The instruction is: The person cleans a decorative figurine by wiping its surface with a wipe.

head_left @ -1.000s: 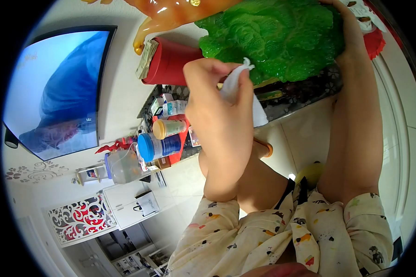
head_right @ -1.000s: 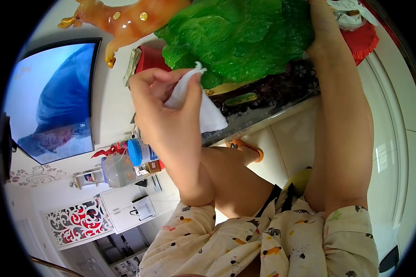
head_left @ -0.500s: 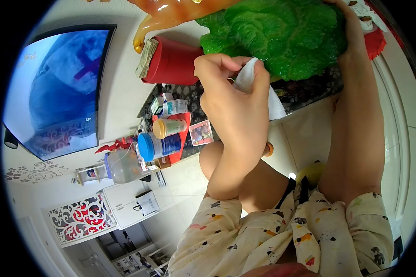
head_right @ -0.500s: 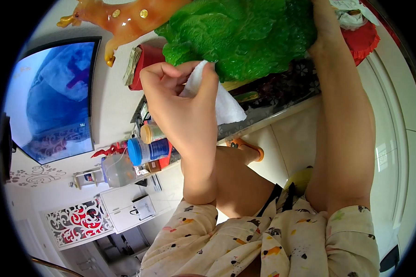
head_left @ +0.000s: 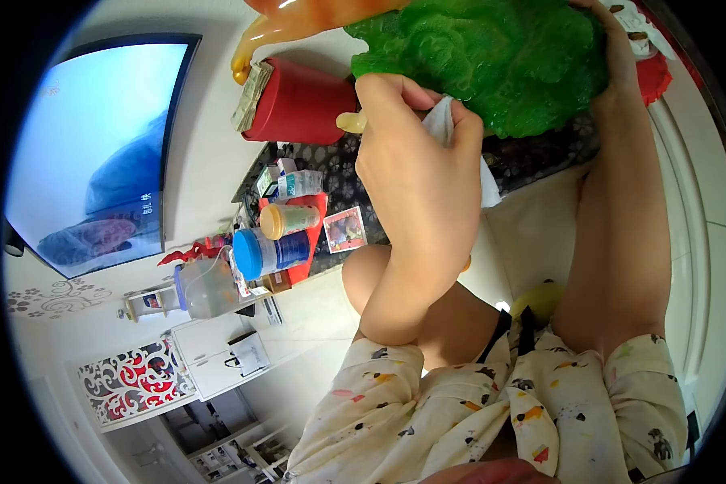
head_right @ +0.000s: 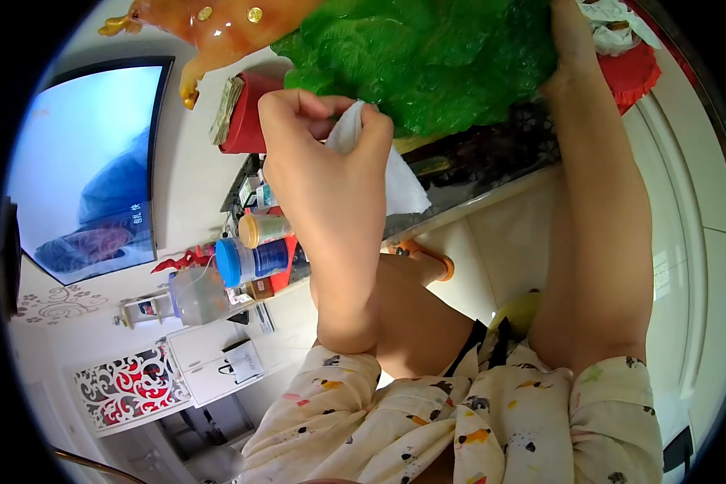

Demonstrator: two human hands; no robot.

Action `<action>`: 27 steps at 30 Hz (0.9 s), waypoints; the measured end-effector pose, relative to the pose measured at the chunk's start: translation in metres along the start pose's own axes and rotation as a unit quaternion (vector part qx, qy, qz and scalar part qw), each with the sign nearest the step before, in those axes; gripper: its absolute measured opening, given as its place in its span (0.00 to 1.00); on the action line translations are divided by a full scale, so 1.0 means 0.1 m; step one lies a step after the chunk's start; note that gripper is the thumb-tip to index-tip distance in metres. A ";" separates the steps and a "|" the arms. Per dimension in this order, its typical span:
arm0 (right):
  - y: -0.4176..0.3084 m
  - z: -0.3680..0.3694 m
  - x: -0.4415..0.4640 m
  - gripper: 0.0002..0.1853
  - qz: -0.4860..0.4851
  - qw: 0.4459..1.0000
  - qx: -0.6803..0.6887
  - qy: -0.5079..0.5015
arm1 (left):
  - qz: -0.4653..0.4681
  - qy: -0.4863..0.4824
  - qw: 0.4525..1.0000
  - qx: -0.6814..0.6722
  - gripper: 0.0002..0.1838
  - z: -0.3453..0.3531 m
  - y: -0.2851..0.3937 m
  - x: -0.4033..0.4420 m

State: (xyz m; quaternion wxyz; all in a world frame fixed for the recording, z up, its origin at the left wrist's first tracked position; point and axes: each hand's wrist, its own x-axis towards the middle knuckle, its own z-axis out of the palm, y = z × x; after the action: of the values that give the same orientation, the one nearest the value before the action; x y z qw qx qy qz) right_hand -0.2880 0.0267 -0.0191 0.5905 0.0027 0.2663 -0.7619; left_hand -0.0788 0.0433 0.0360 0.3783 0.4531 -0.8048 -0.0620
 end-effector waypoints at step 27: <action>0.00 -0.01 0.02 0.17 -0.013 1.000 -0.002 -0.005 | 0.004 -0.009 1.000 -0.018 0.18 -0.03 -0.02 0.00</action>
State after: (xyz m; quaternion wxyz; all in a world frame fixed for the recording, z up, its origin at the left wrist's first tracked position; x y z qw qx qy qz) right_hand -0.2886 0.0254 -0.0205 0.5816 -0.0064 0.2650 -0.7691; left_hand -0.0752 0.0434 0.0374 0.3794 0.4422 -0.8088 -0.0795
